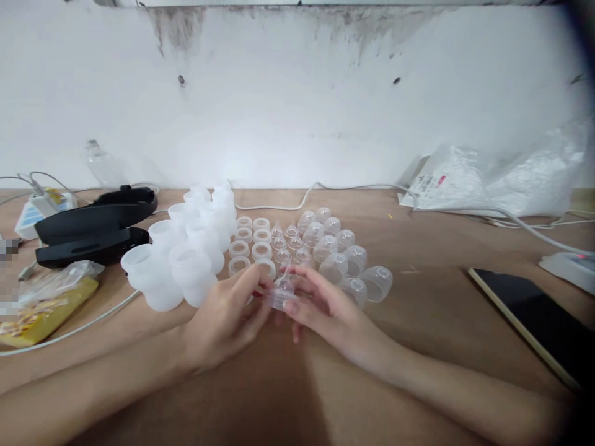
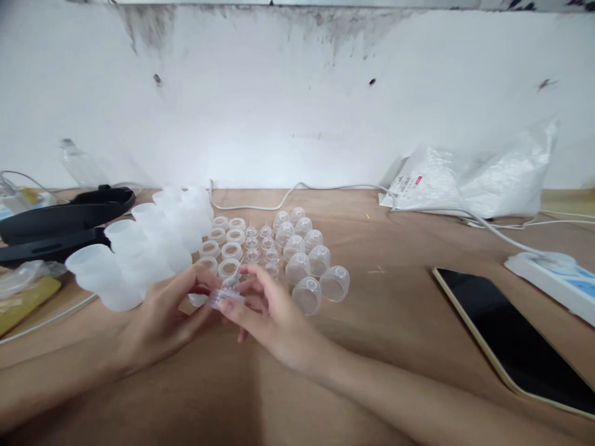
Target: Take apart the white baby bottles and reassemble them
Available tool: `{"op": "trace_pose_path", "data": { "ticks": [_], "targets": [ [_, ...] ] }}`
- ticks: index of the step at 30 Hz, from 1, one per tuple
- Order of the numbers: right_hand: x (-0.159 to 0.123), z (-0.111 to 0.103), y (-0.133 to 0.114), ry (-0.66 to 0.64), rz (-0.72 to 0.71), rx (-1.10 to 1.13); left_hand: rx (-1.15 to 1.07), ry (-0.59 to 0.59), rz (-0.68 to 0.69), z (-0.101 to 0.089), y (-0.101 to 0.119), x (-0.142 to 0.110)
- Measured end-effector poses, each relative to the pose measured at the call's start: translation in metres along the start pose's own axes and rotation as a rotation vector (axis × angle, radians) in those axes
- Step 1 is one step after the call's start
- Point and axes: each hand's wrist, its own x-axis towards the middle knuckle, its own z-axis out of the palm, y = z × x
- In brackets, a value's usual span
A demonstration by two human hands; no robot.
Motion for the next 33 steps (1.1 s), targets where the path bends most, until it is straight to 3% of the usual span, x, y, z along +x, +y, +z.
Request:
{"op": "trace_pose_path", "data": {
  "ticks": [4, 7, 8, 11, 13, 17, 21, 26, 29, 33],
  "targets": [
    [0.001, 0.0, 0.002, -0.05, 0.051, 0.14, 0.281, -0.054, 0.167, -0.01, 0.007, -0.004],
    [-0.001, -0.001, 0.003, -0.058, 0.066, 0.214, 0.542, 0.019, 0.224, -0.031, 0.014, -0.011],
    [-0.002, -0.002, 0.004, -0.06, 0.065, 0.23, 0.645, 0.086, 0.198, -0.04, 0.014, -0.014],
    [-0.004, -0.003, 0.004, -0.085, 0.053, 0.266, 0.909, 0.255, -0.051, -0.063, 0.008, -0.023],
    [-0.005, -0.003, 0.004, -0.101, 0.042, 0.283, 1.003, 0.229, -0.157, -0.071, -0.001, -0.026],
    [-0.006, -0.003, 0.005, -0.106, 0.032, 0.321, 1.079, 0.158, -0.116, -0.071, -0.015, -0.026],
    [-0.008, -0.005, 0.009, -0.056, 0.054, 0.313, 1.0, 0.189, -0.123, -0.071, -0.011, -0.026],
    [-0.013, -0.01, 0.01, -0.004, 0.1, 0.211, 0.694, 0.338, -0.136, -0.07, 0.018, -0.027],
    [-0.018, -0.012, 0.01, 0.026, 0.042, 0.174, 0.411, 0.239, -0.085, -0.055, 0.028, -0.025],
    [-0.023, -0.01, 0.014, 0.078, -0.091, 0.148, 0.154, 0.022, -0.088, -0.027, 0.023, -0.021]
  ]
}}
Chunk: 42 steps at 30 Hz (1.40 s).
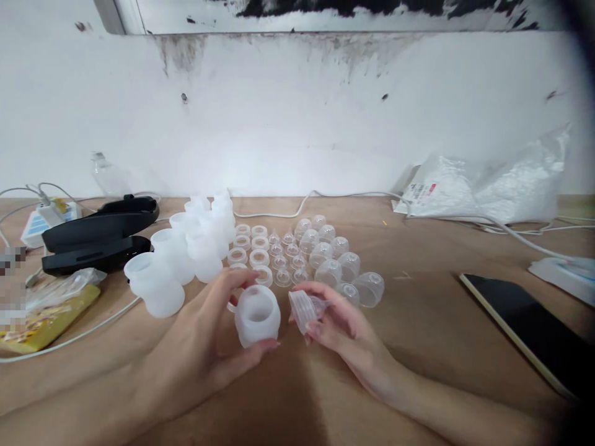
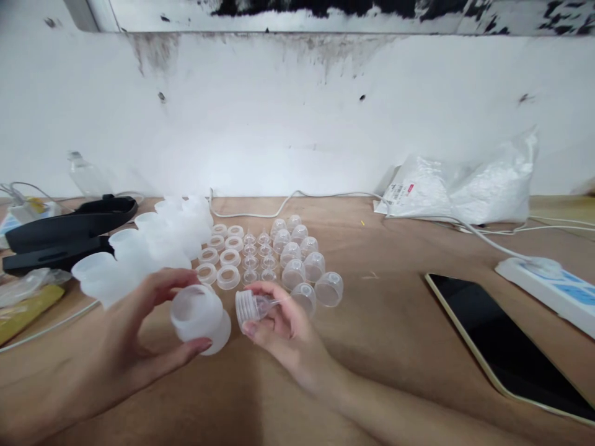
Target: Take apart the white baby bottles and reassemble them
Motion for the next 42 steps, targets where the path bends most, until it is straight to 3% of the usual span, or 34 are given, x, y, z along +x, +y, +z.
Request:
{"op": "trace_pose_path", "data": {
  "ticks": [5, 9, 11, 15, 22, 28, 40, 42],
  "targets": [
    [-0.002, 0.001, 0.006, -0.022, -0.035, 0.019, -0.293, 0.021, -0.146, 0.028, -0.011, -0.007],
    [-0.001, -0.001, 0.007, -0.003, -0.069, 0.019, -0.441, -0.203, -0.227, 0.038, -0.015, -0.013],
    [-0.001, -0.003, 0.005, 0.029, -0.107, 0.018, -0.427, -0.256, -0.225, 0.036, -0.014, -0.012],
    [0.003, -0.009, 0.001, 0.095, -0.158, 0.062, -0.358, -0.163, -0.134, 0.019, -0.013, -0.002],
    [0.007, -0.008, 0.001, 0.117, -0.119, 0.15, -0.295, -0.046, -0.226, 0.005, -0.023, 0.006],
    [0.007, -0.006, -0.001, 0.129, -0.099, 0.159, -0.197, -0.085, -0.22, 0.008, -0.023, 0.005],
    [0.008, -0.007, 0.0, 0.112, -0.088, 0.075, -0.259, -0.063, -0.203, 0.011, -0.022, 0.005],
    [0.007, -0.006, 0.0, 0.078, -0.07, 0.035, -0.313, -0.105, -0.228, 0.01, -0.023, 0.005]
  ]
}}
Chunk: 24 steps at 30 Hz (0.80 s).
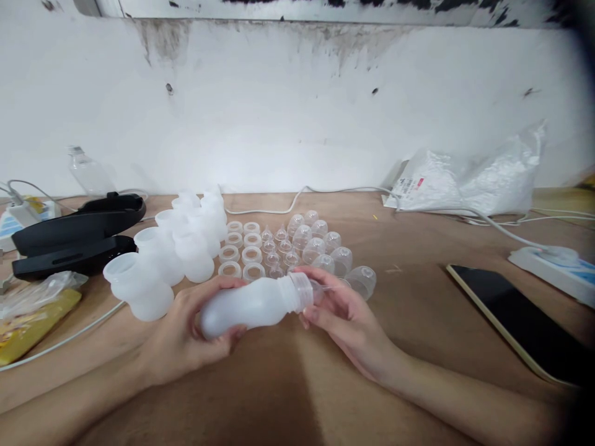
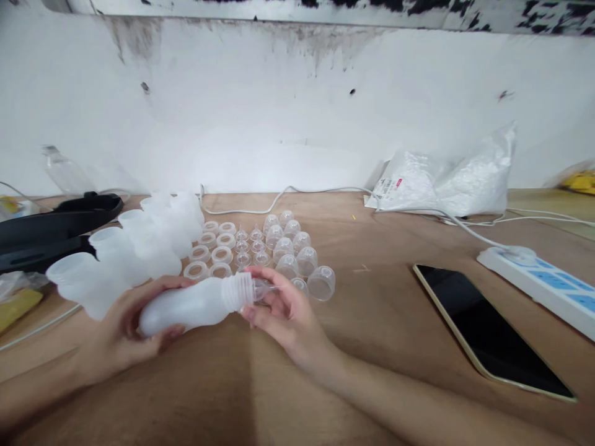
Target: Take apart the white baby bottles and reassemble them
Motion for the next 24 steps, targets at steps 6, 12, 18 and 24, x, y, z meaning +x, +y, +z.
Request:
{"op": "trace_pose_path", "data": {
  "ticks": [6, 12, 18, 24],
  "targets": [
    [-0.002, 0.0, -0.002, -0.069, 0.062, -0.05, -0.173, -0.205, -0.235, -0.011, -0.007, 0.008],
    [-0.002, -0.002, -0.003, -0.109, 0.011, -0.164, -0.52, -0.423, -0.523, -0.016, 0.002, 0.016],
    [-0.002, -0.001, -0.003, -0.081, 0.036, -0.143, -0.567, -0.484, -0.545, -0.018, 0.009, 0.017],
    [0.001, 0.001, -0.005, 0.003, 0.04, -0.158, 0.016, -0.148, -0.014, -0.014, 0.007, 0.009]
  ]
}}
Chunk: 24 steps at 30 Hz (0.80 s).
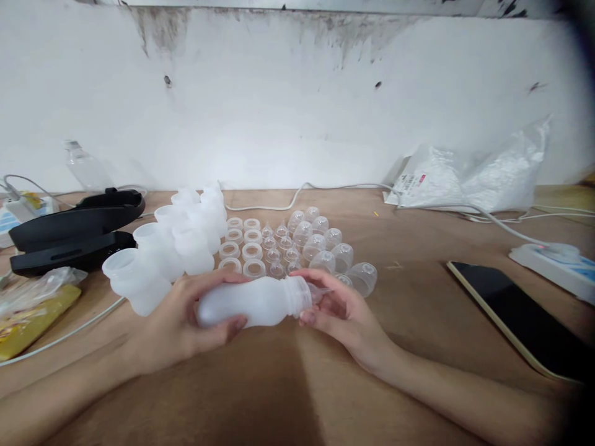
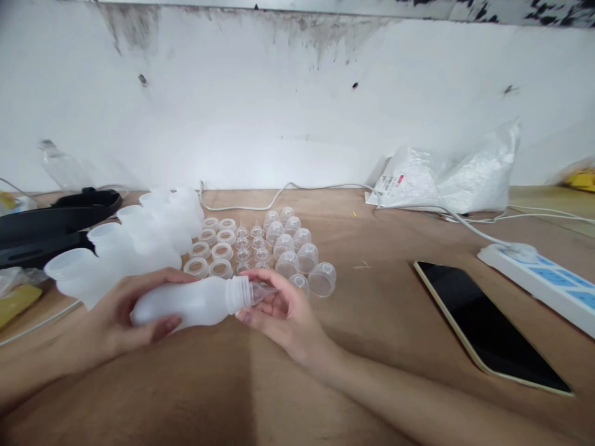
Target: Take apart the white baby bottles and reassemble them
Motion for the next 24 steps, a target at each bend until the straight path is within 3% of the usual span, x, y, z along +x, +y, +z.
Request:
{"op": "trace_pose_path", "data": {
  "ticks": [5, 9, 14, 19, 24],
  "targets": [
    [0.002, 0.002, 0.002, 0.015, 0.011, 0.047, 0.376, 0.113, 0.495, 0.004, -0.01, -0.004],
    [0.001, 0.004, 0.002, -0.015, 0.014, 0.094, 0.553, 0.141, 0.642, 0.004, -0.019, -0.006],
    [0.001, 0.003, 0.001, -0.027, 0.026, 0.125, 0.389, 0.12, 0.553, 0.003, -0.02, -0.006],
    [0.004, 0.0, 0.006, -0.024, -0.021, 0.192, 0.211, 0.251, 0.448, 0.005, -0.02, -0.002],
    [0.001, 0.0, 0.003, -0.017, -0.055, 0.201, 0.115, 0.162, 0.255, 0.003, -0.018, -0.003]
  ]
}}
